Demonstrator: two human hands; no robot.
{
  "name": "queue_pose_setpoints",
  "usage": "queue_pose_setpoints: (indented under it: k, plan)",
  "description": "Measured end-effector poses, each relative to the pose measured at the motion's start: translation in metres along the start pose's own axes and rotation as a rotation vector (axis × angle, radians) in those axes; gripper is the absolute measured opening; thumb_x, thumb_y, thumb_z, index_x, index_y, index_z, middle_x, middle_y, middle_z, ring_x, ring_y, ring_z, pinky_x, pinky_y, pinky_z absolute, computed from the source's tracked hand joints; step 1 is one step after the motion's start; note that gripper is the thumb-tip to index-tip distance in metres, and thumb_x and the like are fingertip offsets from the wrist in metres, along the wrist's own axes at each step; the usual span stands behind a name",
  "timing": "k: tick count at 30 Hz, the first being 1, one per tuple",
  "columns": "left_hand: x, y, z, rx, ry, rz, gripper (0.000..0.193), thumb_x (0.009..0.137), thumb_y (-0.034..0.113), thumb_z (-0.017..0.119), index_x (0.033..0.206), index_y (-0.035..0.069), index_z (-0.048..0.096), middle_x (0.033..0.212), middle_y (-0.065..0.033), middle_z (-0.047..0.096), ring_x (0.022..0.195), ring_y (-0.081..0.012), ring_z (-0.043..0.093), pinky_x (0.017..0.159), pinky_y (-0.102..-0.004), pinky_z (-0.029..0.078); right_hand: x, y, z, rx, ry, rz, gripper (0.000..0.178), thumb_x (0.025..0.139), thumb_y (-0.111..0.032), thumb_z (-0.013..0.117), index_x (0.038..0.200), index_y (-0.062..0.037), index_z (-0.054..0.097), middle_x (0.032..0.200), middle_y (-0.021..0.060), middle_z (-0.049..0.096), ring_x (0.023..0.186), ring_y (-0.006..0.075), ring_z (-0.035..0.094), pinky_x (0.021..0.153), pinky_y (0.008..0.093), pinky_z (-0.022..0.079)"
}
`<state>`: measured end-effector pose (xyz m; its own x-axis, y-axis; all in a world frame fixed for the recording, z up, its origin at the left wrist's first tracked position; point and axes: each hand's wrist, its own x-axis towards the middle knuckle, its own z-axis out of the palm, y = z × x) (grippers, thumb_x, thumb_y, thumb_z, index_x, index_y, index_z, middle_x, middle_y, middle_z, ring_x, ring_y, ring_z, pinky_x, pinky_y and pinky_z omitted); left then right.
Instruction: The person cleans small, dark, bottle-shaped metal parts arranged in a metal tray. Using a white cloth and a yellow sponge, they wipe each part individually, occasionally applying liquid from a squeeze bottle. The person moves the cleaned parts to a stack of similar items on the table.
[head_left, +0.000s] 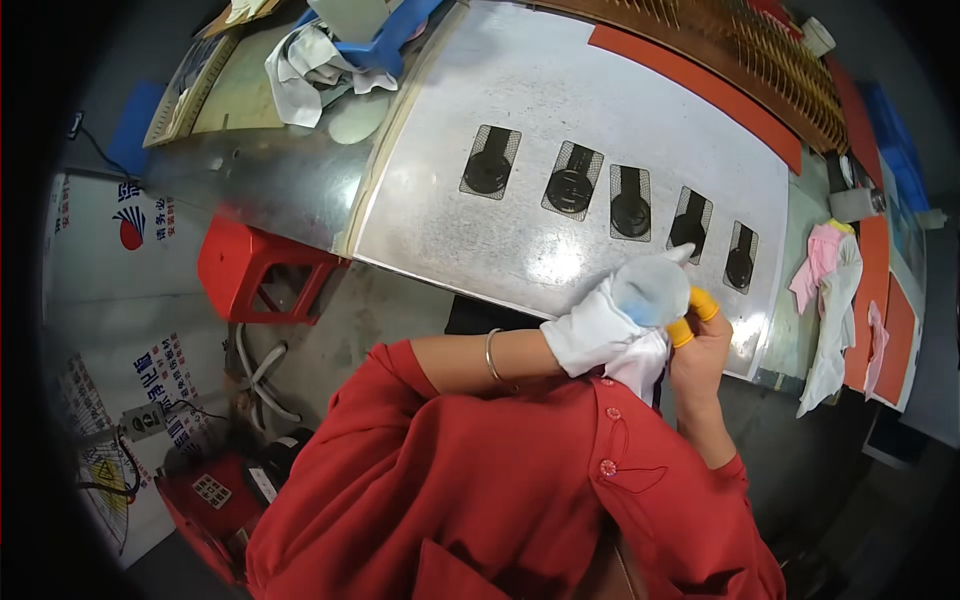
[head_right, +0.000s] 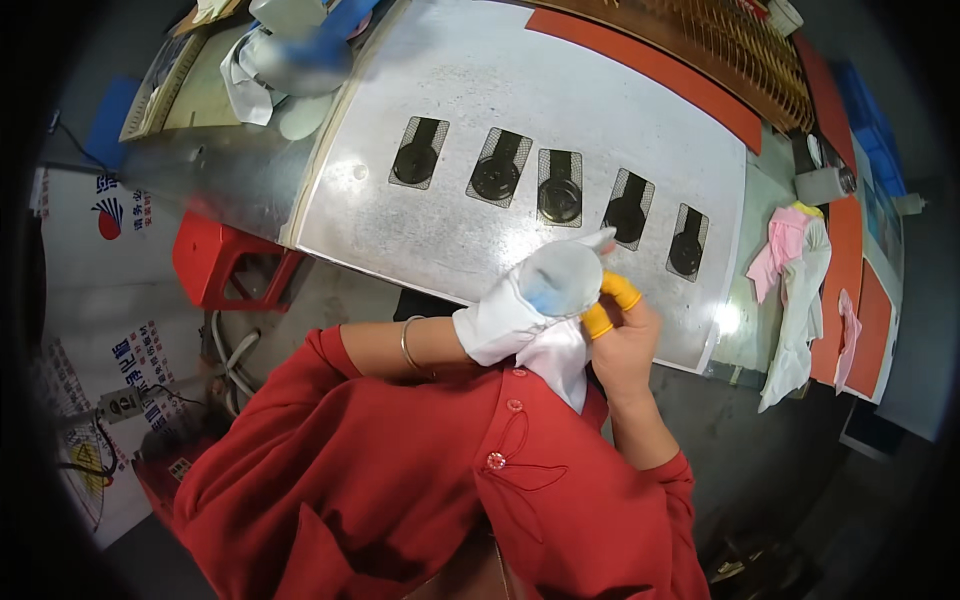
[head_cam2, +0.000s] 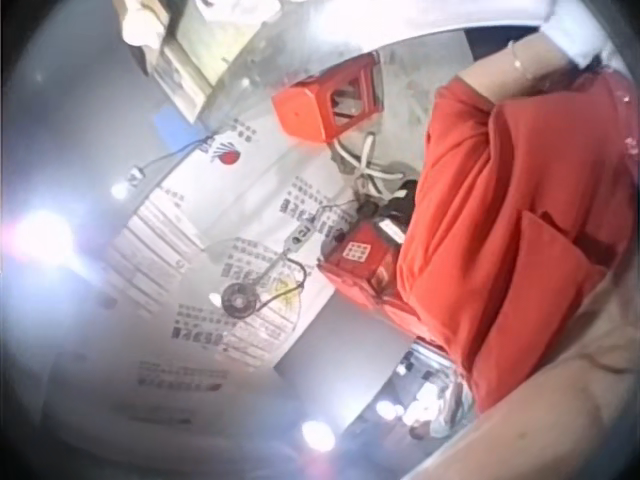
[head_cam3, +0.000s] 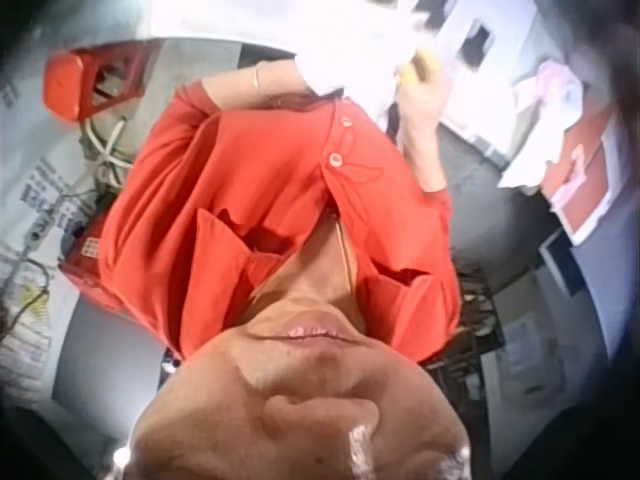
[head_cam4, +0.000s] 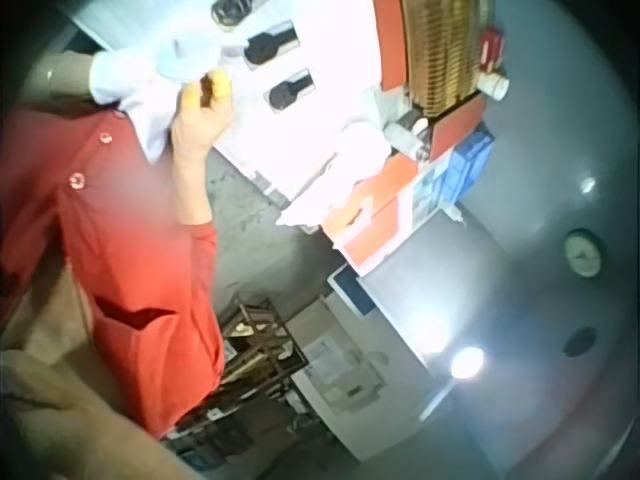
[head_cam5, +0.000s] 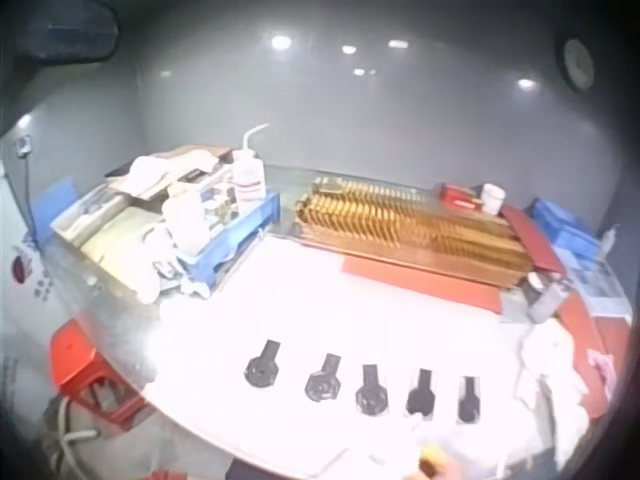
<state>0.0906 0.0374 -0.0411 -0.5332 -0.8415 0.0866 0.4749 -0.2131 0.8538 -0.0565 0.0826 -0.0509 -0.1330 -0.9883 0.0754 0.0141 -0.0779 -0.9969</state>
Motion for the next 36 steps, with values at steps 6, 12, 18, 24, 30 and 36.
queue_pose_setpoints:
  k: [6,12,18,24,30,36]
  plan:
    - [-0.006,0.011,-0.028,0.511,-0.241,-0.094,0.044,0.066,0.028,0.071,0.100,0.003,0.056,0.102,-0.0123,0.059,0.096,-0.0234,0.057,0.084,-0.0320,0.045,0.025,-0.037,-0.023,-0.635,-0.204,-0.129,0.050,0.071,-0.016,0.071,0.115,-0.0007,0.053,0.114,0.0131,0.057,0.106,0.0245,0.054,0.093,0.0325,0.039]
    - [0.034,0.037,-0.037,1.071,-0.663,0.028,0.023,0.070,0.027,0.061,0.087,0.010,0.061,0.076,-0.0108,0.062,0.065,-0.0284,0.059,0.060,-0.0383,0.048,0.053,-0.043,0.013,0.009,-0.623,0.066,0.056,0.075,-0.014,0.067,0.125,-0.0015,0.044,0.126,0.0094,0.049,0.114,0.0187,0.047,0.096,0.0329,0.036]
    - [0.002,0.059,-0.041,0.173,-0.145,-0.814,0.022,0.077,0.019,0.069,0.094,0.009,0.060,0.085,0.0008,0.060,0.075,-0.0080,0.054,0.061,-0.0243,0.045,0.072,-0.047,0.040,0.186,-0.695,0.154,0.060,0.074,-0.018,0.071,0.123,0.0027,0.045,0.119,0.0122,0.054,0.109,0.0190,0.051,0.093,0.0317,0.039]
    - [-0.025,0.133,-0.077,1.417,0.096,0.561,0.082,0.074,0.042,0.068,0.130,-0.003,0.029,0.120,-0.0217,0.044,0.109,-0.0335,0.051,0.086,-0.0394,0.043,0.146,-0.068,0.090,0.208,-1.066,0.458,0.023,0.090,-0.023,0.052,0.093,-0.0010,0.055,0.071,0.0015,0.053,0.059,0.0073,0.051,0.051,0.0219,0.041]
    - [-0.034,0.148,-0.118,1.419,0.066,0.495,0.073,0.076,0.051,0.059,0.124,0.001,0.037,0.107,-0.0209,0.045,0.090,-0.0362,0.053,0.078,-0.0384,0.044,0.161,-0.075,0.170,-0.182,-1.392,0.743,0.024,0.090,-0.025,0.050,0.081,-0.0039,0.058,0.065,-0.0006,0.052,0.055,0.0080,0.048,0.047,0.0213,0.037]
    - [-0.001,0.153,-0.162,0.737,0.607,0.343,0.059,0.088,0.057,0.035,0.105,0.002,0.047,0.087,-0.0119,0.051,0.066,-0.0192,0.054,0.056,-0.0303,0.045,0.178,-0.083,0.233,-1.097,-0.745,-0.823,0.018,0.082,-0.015,0.047,0.075,-0.0002,0.053,0.064,0.0129,0.057,0.054,0.0285,0.056,0.050,0.0397,0.044]
